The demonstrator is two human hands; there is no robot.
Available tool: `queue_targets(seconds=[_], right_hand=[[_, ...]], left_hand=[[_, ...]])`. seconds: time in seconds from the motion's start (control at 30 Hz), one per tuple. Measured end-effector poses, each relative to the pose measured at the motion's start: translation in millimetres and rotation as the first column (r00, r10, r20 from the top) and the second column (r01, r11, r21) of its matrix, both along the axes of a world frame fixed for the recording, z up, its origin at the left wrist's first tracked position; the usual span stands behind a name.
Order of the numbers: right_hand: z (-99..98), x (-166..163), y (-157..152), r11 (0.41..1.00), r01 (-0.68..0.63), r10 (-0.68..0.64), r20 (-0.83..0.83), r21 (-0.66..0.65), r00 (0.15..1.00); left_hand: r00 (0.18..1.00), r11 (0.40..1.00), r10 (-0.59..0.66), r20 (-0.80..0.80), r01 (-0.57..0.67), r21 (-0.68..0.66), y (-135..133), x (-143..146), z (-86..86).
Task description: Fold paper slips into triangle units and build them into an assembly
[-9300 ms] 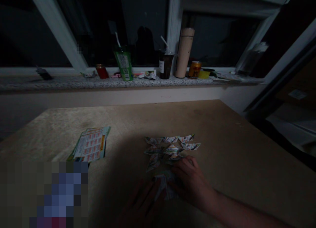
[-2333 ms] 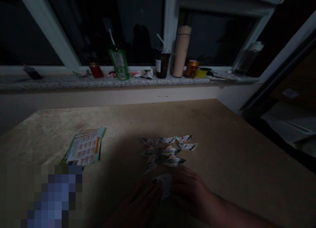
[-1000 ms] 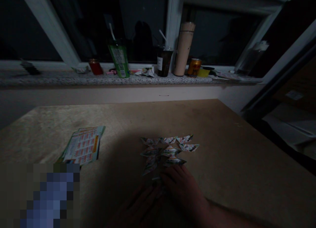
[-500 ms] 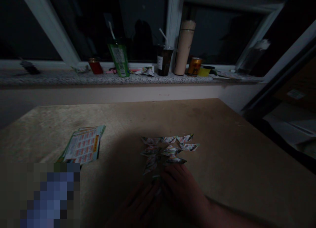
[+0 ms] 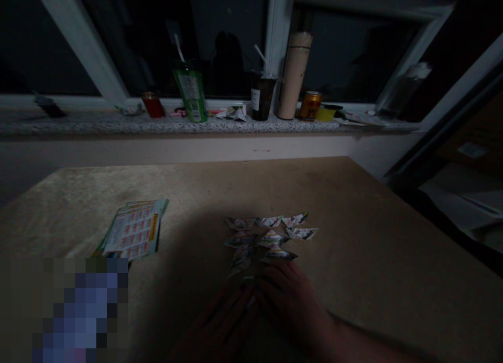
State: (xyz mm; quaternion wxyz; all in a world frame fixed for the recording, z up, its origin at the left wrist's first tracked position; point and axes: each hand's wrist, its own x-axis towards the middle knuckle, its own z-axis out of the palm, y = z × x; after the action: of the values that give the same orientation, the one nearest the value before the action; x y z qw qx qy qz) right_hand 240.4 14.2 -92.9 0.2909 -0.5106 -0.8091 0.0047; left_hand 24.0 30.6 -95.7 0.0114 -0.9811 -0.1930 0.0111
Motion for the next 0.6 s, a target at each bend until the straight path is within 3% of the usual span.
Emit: queue_targets(seconds=[0.23, 0.4, 0.6], right_hand=[[-0.9, -0.9, -0.8, 1.000, 0.006, -0.006, 0.025, 0.012, 1.000], [-0.8, -0.8, -1.0, 1.000, 0.016, -0.016, 0.037, 0.004, 0.999], [1.7, 0.3, -1.5, 1.000, 0.030, -0.030, 0.059, -0.004, 0.998]], left_hand=[[0.997, 0.998, 0.010, 0.076, -0.015, 0.066, -2.5, -2.9, -19.0], [0.999, 1.000, 0.014, -0.042, -0.015, -0.025, -0.8, -2.0, -10.3], [0.996, 0.997, 0.039, -0.077, -0.044, -0.062, 0.0, 3.7, 4.9]])
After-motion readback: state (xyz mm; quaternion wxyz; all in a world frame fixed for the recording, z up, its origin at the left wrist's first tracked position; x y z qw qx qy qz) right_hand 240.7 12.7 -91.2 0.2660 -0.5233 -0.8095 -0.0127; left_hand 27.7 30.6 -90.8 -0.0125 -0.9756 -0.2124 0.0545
